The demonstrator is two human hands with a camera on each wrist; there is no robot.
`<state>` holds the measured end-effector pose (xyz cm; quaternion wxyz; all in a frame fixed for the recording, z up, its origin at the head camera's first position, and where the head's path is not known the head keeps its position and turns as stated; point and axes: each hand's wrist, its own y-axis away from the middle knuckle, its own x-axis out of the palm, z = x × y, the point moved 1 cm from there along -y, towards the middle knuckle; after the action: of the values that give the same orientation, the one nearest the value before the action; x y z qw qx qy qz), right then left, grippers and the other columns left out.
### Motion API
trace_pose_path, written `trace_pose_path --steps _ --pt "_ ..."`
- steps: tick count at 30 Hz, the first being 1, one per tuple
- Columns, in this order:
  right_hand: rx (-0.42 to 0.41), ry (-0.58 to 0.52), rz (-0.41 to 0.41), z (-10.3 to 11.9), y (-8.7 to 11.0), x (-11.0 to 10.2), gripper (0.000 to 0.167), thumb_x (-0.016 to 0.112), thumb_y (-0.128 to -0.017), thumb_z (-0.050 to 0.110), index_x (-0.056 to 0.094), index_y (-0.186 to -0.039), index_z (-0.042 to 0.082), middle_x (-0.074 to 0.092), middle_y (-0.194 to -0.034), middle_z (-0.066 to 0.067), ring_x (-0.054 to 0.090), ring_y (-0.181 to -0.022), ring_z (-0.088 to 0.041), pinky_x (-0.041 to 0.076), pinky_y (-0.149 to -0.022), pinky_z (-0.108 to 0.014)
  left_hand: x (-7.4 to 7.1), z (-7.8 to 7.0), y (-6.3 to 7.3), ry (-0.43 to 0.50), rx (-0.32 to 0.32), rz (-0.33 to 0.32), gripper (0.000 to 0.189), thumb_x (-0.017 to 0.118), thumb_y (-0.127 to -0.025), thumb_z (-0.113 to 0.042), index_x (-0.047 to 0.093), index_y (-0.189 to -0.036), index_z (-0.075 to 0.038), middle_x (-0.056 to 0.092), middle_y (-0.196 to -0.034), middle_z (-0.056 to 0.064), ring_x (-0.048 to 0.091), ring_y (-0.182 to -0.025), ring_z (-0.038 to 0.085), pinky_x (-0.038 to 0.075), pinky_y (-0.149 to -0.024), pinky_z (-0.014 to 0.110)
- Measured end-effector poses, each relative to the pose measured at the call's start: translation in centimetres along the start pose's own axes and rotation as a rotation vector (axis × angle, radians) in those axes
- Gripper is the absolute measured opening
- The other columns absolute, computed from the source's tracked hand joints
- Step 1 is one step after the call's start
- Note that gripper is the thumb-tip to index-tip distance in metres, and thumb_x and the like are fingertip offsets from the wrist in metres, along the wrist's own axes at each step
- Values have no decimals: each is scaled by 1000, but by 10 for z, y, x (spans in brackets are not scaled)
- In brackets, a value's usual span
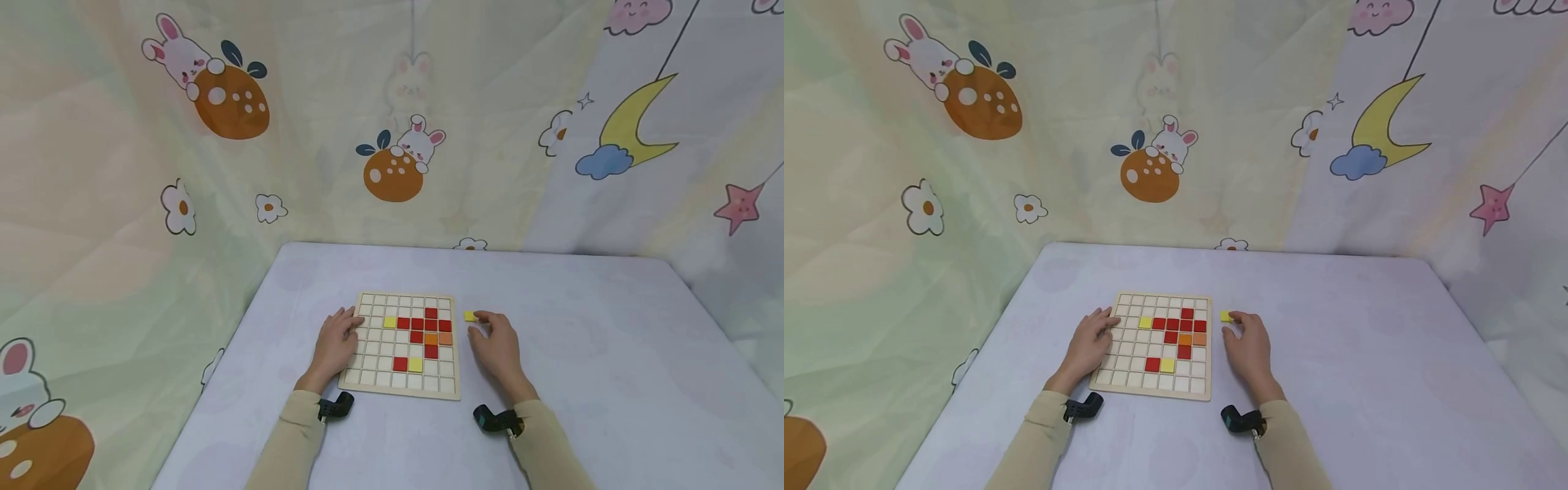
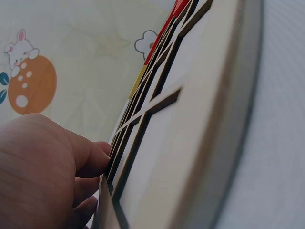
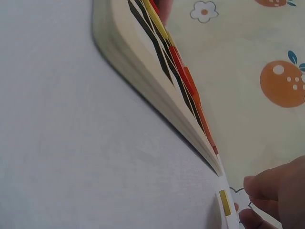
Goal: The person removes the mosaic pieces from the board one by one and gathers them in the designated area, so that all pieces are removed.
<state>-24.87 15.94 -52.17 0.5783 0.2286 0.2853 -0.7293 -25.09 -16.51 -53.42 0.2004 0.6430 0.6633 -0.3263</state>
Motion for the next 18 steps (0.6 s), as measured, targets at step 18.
trace_pose_path --steps 18 --pt "-150 -108 -10 24 28 21 14 70 -88 10 70 -101 7 63 -103 -7 57 -97 -23 53 -91 -41 1 0 -1 0 -10 -5 35 49 -94 -6 67 -124 -8 45 -150 10 27 -146 28 10 -124 42"
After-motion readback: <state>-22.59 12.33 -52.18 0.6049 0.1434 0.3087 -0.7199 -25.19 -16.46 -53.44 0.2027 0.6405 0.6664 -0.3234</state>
